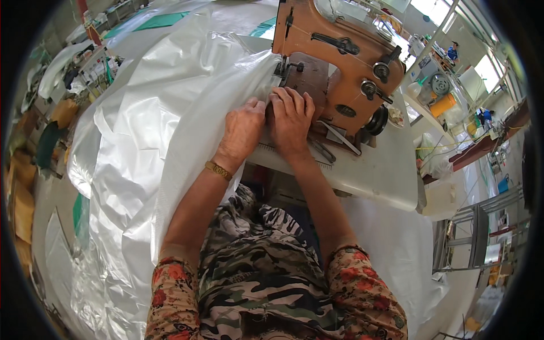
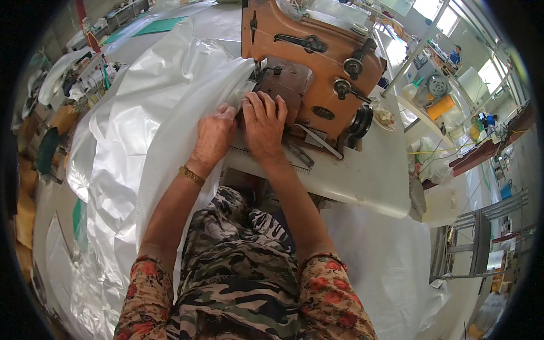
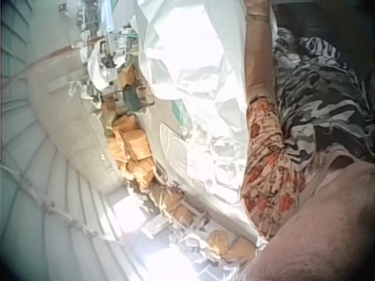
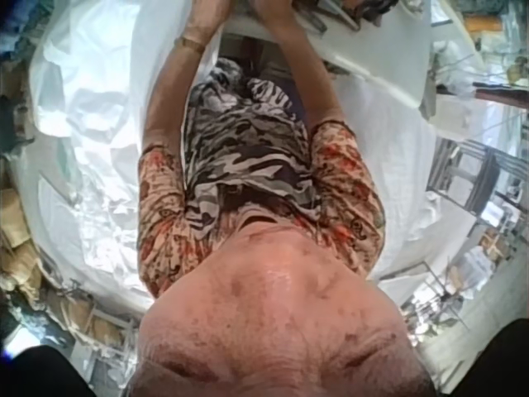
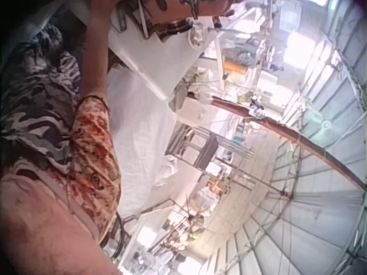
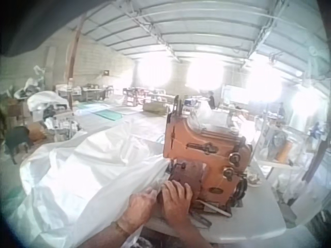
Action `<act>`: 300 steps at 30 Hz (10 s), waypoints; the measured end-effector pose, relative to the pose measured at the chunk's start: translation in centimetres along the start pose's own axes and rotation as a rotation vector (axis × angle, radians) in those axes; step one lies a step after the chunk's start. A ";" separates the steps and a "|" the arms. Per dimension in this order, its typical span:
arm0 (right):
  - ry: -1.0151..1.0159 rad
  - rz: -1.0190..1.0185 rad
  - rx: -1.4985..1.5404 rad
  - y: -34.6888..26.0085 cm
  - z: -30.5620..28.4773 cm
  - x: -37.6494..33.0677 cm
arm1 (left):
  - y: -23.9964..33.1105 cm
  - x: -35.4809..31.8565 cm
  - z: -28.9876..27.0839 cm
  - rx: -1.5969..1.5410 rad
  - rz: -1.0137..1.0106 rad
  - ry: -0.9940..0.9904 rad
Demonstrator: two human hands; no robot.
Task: Operate an industrial sewing machine to join large white plastic or rubberized sheets.
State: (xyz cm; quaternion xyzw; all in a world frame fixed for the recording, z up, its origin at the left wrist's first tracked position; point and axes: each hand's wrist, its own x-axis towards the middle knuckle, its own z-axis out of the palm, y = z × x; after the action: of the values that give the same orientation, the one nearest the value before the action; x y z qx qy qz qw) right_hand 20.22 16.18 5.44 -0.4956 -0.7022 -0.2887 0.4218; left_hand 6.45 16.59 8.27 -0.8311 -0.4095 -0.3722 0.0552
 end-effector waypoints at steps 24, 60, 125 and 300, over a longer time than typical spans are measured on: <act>0.033 0.060 0.048 0.0 -0.4 0.0 | 0.9 2.4 0.7 -0.055 -0.049 0.047; 0.025 0.055 0.072 -0.3 -1.0 0.0 | -1.3 6.2 -2.2 0.184 0.093 -0.153; 0.009 -0.454 -0.136 3.1 -7.6 23.1 | -27.9 -20.9 -18.7 0.609 -0.780 -0.215; -0.443 0.855 1.089 -15.3 -11.0 -10.4 | 3.5 -16.9 -16.6 -0.373 -0.614 -0.114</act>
State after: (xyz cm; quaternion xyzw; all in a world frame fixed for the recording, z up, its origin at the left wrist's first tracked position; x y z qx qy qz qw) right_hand 10.80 -2.78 1.78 -0.4933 -0.5601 0.3991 0.5326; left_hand -7.12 -3.08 9.75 -0.6844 -0.5676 -0.3929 -0.2346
